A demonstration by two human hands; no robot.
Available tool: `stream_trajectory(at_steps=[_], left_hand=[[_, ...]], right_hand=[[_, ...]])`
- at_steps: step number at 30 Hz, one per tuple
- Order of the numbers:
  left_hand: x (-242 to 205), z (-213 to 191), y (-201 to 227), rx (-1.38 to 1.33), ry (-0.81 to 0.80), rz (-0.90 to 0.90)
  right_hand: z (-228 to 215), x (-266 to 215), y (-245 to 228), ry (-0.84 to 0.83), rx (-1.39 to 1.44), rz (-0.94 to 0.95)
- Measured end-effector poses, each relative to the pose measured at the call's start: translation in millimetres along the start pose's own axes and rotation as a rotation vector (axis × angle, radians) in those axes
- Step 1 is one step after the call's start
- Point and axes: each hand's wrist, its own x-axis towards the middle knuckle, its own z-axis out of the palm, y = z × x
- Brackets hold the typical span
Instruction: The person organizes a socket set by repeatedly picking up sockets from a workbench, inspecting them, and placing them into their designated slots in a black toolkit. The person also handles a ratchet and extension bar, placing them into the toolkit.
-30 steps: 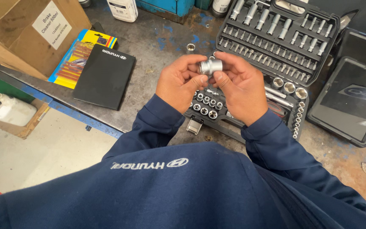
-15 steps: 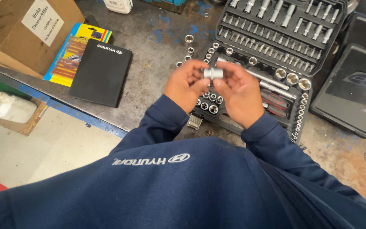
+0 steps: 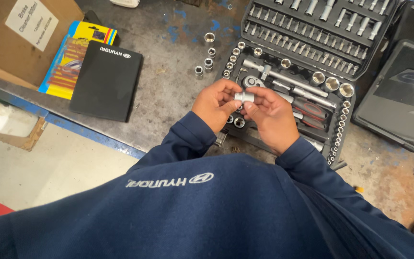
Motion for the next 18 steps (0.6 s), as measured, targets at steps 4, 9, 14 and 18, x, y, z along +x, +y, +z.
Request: stream_trajectory(at_steps=[4,9,14,18], left_hand=[[3,3,1,0.070,0.006,-0.035],[8,5,2,0.065,0.010,-0.042],[7,5,-4,0.059,0.001,-0.027],[12,7,-12,0.034,0.010,0.018]], right_hand=[[-2,-1,-1,-0.036,0.046,-0.138],[-5,3,-1,0.005,0.052,-0.084],[-9,4,2,0.018,0.048,-0.024],[-23,17,6,-0.001,-0.009,-0.080]])
